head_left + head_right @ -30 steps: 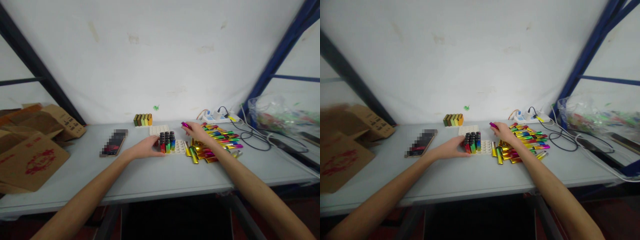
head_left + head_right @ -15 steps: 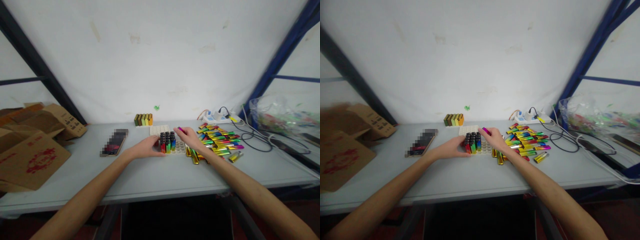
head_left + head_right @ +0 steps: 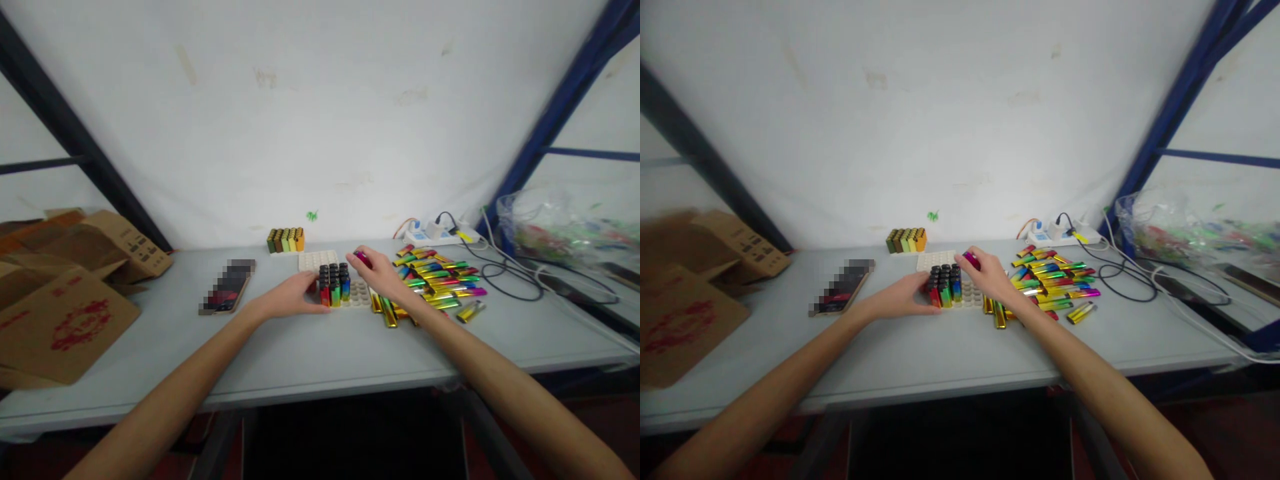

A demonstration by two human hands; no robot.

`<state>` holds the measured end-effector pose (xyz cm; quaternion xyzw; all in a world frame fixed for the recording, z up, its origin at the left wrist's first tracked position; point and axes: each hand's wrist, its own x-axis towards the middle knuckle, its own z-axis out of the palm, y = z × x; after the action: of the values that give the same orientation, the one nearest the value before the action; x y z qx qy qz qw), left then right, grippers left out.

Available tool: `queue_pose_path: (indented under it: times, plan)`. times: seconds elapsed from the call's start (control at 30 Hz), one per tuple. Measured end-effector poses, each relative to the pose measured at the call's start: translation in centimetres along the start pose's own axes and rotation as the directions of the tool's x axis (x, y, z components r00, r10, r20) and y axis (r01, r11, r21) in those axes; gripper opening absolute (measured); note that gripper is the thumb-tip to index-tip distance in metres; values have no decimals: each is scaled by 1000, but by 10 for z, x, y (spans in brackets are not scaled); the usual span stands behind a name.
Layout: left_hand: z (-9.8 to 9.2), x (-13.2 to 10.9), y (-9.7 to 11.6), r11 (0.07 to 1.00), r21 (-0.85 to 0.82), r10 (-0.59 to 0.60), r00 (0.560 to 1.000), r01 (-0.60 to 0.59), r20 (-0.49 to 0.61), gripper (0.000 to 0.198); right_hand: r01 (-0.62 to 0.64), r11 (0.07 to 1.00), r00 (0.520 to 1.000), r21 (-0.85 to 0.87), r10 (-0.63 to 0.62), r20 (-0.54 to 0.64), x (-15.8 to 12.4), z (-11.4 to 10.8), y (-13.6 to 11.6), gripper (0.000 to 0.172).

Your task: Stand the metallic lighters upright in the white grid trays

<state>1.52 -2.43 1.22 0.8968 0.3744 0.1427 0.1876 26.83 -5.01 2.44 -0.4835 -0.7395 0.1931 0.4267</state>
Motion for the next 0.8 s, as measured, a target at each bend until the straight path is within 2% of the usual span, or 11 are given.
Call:
queue_pose_path:
  times: [0.1, 0.23, 0.3, 0.47, 0.57, 0.8]
  plan:
    - [0, 0, 0, 1000, 4, 0, 1000, 0, 4, 66, 15, 1000, 999, 21, -16, 47, -2, -7, -5, 39]
    - [0, 1, 1, 1000, 0, 9, 1000, -9, 2, 65, 182, 979, 983, -87, -178, 54, 0, -14, -5, 43]
    - [-1, 1, 1, 1000, -12, 8, 1000, -8, 2, 65, 226, 966, 974, -122, -220, 56, 2, -17, -3, 45]
    - [-1, 0, 1, 1000, -20, 7, 1000, -7, 7, 65, 136, 991, 969, -2, -133, 208, -1, -21, -3, 42]
    - [-1, 0, 1, 1000, -5, 10, 1000, -10, 12, 65, 84, 995, 963, 53, -95, 253, -4, -25, -5, 39]
    - [0, 1, -1, 999, 40, 6, 1000, -7, 25, 66, 74, 993, 926, 97, -105, 364, -6, -33, -4, 36]
